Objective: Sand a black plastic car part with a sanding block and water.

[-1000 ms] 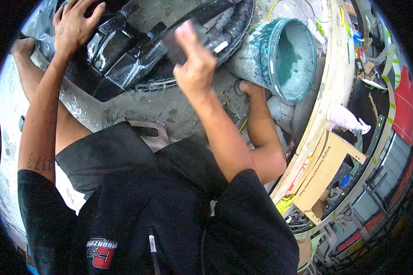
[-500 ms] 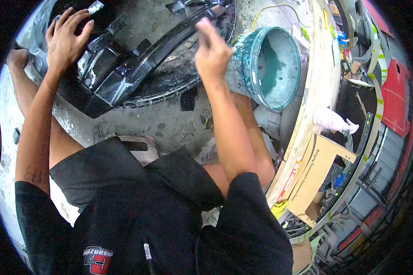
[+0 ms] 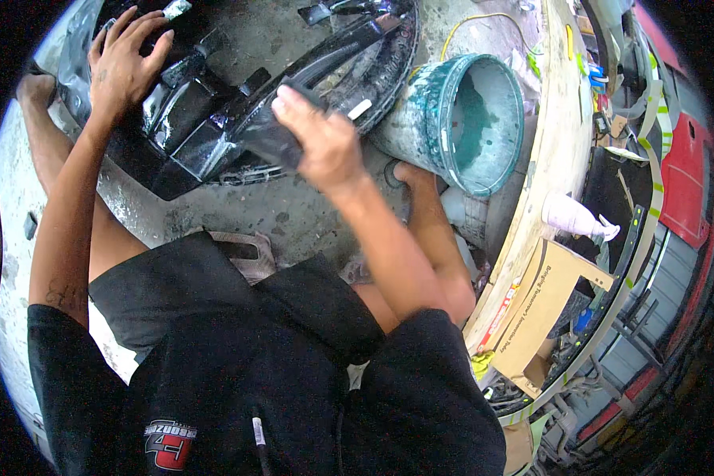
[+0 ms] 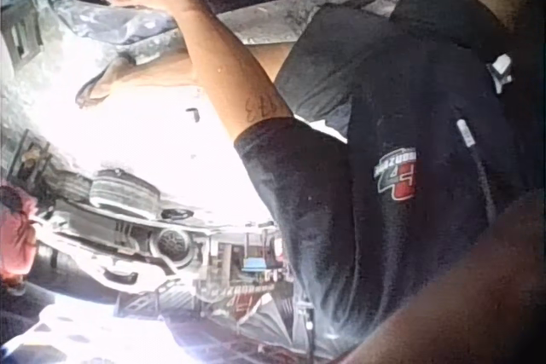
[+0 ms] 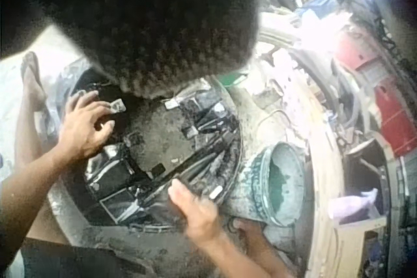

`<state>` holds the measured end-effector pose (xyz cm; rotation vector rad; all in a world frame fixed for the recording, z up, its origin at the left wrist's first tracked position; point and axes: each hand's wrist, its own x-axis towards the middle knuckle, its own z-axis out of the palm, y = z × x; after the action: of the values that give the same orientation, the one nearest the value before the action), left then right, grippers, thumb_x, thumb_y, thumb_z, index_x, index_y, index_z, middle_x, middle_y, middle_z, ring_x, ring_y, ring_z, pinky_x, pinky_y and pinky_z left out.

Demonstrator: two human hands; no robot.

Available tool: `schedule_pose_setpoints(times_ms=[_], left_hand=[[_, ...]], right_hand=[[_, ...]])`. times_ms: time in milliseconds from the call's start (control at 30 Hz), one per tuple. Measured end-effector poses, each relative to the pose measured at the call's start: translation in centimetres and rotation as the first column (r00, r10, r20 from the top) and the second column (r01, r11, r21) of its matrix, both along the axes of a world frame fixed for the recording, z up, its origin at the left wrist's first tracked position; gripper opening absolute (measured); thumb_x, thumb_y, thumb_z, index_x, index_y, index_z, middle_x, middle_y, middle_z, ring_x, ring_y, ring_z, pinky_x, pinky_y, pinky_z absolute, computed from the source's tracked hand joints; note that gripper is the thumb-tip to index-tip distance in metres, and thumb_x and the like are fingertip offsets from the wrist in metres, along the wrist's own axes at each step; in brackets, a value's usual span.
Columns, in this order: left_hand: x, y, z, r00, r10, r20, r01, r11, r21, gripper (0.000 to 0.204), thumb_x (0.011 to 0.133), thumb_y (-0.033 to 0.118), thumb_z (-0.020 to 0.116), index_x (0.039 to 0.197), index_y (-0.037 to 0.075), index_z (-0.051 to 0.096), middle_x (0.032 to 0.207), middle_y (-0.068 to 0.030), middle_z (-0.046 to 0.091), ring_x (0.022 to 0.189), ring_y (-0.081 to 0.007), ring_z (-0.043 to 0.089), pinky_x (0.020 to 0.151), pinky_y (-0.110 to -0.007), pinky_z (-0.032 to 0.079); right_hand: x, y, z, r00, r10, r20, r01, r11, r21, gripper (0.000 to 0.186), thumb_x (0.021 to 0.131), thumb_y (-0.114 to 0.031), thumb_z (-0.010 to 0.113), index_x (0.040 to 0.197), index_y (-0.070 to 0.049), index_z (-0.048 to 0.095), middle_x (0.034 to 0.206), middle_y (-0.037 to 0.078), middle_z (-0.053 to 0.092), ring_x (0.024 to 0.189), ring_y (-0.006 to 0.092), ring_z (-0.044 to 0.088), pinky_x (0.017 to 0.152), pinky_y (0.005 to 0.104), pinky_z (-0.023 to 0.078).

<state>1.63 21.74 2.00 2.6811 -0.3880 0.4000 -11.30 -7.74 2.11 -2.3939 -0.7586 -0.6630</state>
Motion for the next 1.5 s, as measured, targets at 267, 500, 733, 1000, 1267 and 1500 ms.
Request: schedule_pose_setpoints(times_ms=[267, 500, 733, 1000, 1267, 1500], left_hand=[[1.7, 1.6, -2.1, 0.998, -0.022, 0.060, -0.001, 0.938, 0.347, 0.047, 0.104, 0.051, 0.055, 0.139, 0.023, 0.069, 0.151, 0.0054, 0.062, 0.154, -0.0199, 0.041, 0.127, -0.049, 0.021], [2.6, 2.9, -4.7, 0.995, -0.051, 0.081, 0.023, 0.949, 0.314, 0.047, 0.104, 0.051, 0.056, 0.139, 0.023, 0.069, 0.151, 0.0050, 0.062, 0.154, -0.0200, 0.042, 0.127, -0.048, 0.021], [2.6, 2.9, -4.7, 0.995, -0.051, 0.083, 0.024, 0.951, 0.308, 0.047, 0.104, 0.052, 0.055, 0.138, 0.023, 0.069, 0.152, 0.0054, 0.062, 0.154, -0.0196, 0.042, 0.127, -0.049, 0.021], [1.0, 1.3, -2.2, 0.999, 0.001, 0.046, -0.006, 0.994, 0.112, 0.040, 0.096, 0.041, 0.062, 0.121, 0.013, 0.075, 0.137, -0.0045, 0.069, 0.148, -0.0276, 0.046, 0.127, -0.051, 0.023], [0.6, 0.3, 0.0, 0.999, 0.003, 0.035, -0.009, 0.985, 0.174, 0.043, 0.097, 0.043, 0.061, 0.127, 0.016, 0.073, 0.141, -0.0024, 0.068, 0.150, -0.0256, 0.044, 0.127, -0.050, 0.021], [1.0, 1.1, -2.1, 0.999, -0.006, 0.039, 0.003, 0.997, 0.081, 0.034, 0.093, 0.031, 0.069, 0.115, 0.005, 0.077, 0.125, -0.0094, 0.076, 0.135, -0.0264, 0.060, 0.120, -0.049, 0.037]], right_hand=[[-0.1, 0.6, -0.3, 0.996, -0.061, -0.062, 0.065, 0.996, 0.057, 0.037, 0.083, 0.001, 0.075, 0.120, -0.004, 0.077, 0.121, 0.021, 0.076, 0.110, 0.0363, 0.076, 0.100, 0.0408, 0.059], [2.2, -1.3, -0.7, 0.877, -0.440, -0.192, 0.475, 0.852, 0.220, 0.047, 0.081, 0.014, 0.061, 0.125, 0.000, 0.073, 0.116, 0.020, 0.078, 0.110, 0.0346, 0.076, 0.102, 0.0413, 0.057], [2.6, -2.2, 0.0, 0.903, -0.401, -0.155, 0.411, 0.911, 0.040, 0.029, 0.095, 0.005, 0.063, 0.119, -0.002, 0.077, 0.114, 0.019, 0.080, 0.106, 0.0290, 0.079, 0.098, 0.0396, 0.061], [1.1, -0.8, -0.7, 0.986, -0.138, -0.094, 0.145, 0.987, 0.070, 0.032, 0.083, 0.006, 0.072, 0.114, -0.003, 0.077, 0.120, 0.018, 0.078, 0.112, 0.0351, 0.076, 0.102, 0.0419, 0.059], [0.5, 0.2, -0.8, 0.993, -0.103, -0.054, 0.105, 0.994, 0.043, 0.037, 0.085, 0.005, 0.069, 0.120, -0.005, 0.075, 0.123, 0.019, 0.077, 0.112, 0.0349, 0.076, 0.103, 0.0400, 0.057], [2.5, -1.3, -0.7, 0.854, -0.507, -0.120, 0.519, 0.847, 0.117, 0.046, 0.084, 0.010, 0.062, 0.126, -0.005, 0.073, 0.119, 0.019, 0.077, 0.102, 0.0368, 0.077, 0.092, 0.0449, 0.060]])
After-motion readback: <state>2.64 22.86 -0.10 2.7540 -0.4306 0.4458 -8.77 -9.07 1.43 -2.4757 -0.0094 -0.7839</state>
